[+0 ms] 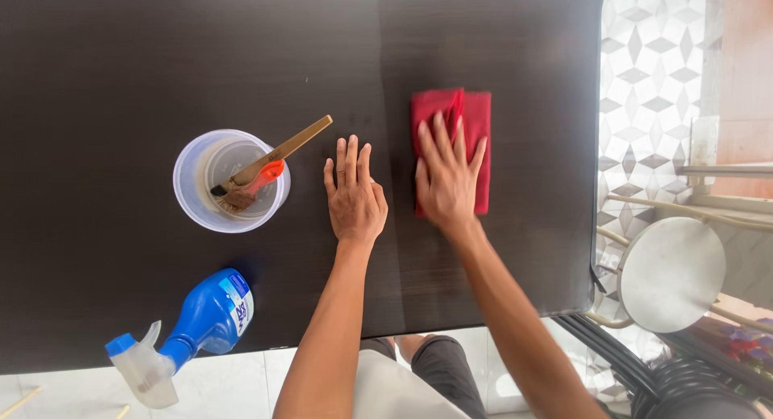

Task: The person scrubs a dark tabletop with a small brush, then wipes the surface with a red cloth. They spray the table with a blue spray bottle and continue wiping the surface with the cloth.

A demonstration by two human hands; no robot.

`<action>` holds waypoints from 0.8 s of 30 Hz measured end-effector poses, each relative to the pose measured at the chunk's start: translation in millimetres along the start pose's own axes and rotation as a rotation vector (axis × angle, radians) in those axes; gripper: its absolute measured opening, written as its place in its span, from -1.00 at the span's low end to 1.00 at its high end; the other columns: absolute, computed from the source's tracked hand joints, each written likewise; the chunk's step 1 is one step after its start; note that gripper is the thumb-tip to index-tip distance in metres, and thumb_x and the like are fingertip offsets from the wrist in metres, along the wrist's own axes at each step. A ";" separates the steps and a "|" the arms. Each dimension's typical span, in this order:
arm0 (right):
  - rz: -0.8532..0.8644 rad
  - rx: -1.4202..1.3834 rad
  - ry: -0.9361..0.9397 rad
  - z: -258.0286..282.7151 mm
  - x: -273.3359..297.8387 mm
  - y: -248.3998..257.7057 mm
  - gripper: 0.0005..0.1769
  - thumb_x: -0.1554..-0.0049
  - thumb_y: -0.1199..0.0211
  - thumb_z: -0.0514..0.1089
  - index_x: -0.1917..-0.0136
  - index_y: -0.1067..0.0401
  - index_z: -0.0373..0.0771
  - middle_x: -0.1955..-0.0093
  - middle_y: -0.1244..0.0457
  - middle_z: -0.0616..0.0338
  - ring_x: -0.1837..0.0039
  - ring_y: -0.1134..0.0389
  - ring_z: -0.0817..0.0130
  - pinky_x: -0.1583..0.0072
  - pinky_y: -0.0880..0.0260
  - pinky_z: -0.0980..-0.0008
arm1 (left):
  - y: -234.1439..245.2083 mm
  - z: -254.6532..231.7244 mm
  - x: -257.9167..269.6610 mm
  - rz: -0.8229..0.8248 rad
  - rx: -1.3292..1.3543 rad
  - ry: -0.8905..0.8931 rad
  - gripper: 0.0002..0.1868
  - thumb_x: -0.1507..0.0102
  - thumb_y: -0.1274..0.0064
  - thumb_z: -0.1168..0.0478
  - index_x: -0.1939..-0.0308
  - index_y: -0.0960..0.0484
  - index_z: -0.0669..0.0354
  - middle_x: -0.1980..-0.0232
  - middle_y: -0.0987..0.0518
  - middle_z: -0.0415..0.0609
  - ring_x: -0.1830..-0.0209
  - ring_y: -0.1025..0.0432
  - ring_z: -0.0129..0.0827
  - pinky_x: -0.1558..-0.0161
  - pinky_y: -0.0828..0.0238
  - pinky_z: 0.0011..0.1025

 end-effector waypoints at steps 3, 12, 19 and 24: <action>0.103 -0.054 0.017 24.7 102.5 11.8 -0.30 -0.14 -0.13 -0.19 -0.55 -0.21 -0.22 -0.63 -0.01 -0.04 -0.65 0.09 -0.13 -0.56 0.35 -0.38 | 1.8 1.0 -1.3 -0.028 0.027 -0.007 -0.40 -0.38 0.18 0.27 -0.54 -0.20 0.11 -0.65 -0.08 -0.05 -0.69 0.12 -0.22 -0.62 0.19 -0.04; -0.007 0.042 -0.163 -65.6 137.2 51.0 -0.34 -0.14 -0.15 -0.22 -0.52 -0.27 -0.22 -0.62 -0.05 -0.11 -0.67 0.07 -0.19 -0.59 0.35 -0.34 | -3.2 -2.6 -5.1 0.011 -0.018 0.012 -0.40 -0.36 0.17 0.24 -0.51 -0.21 0.12 -0.63 -0.09 -0.02 -0.66 0.13 -0.19 -0.60 0.22 -0.02; -0.079 -0.011 -0.129 -74.6 21.6 30.5 -0.37 -0.23 -0.14 -0.24 -0.56 -0.24 -0.21 -0.67 -0.01 -0.06 -0.69 0.13 -0.19 -0.57 0.36 -0.41 | -2.5 -5.1 1.5 -0.043 -0.020 -0.024 -0.44 -0.39 0.16 0.27 -0.50 -0.24 0.15 -0.63 -0.12 0.02 -0.68 0.09 -0.18 -0.61 0.20 -0.03; 0.098 -0.112 -0.021 -23.5 167.8 44.7 -0.30 -0.09 -0.23 -0.24 -0.51 -0.28 -0.15 -0.61 -0.04 0.02 -0.65 0.09 -0.08 -0.55 0.33 -0.37 | 4.6 -13.6 4.0 -0.065 -0.018 -0.031 -0.47 -0.41 0.17 0.31 -0.50 -0.27 0.16 -0.63 -0.14 0.01 -0.69 0.07 -0.16 -0.62 0.19 -0.02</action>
Point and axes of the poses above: each hand's wrist, its own x-axis away from the middle knuckle, its own y-axis out of the back of the hand, z = x × y, the point moved 8 cm from there along -x, towards the middle knuckle
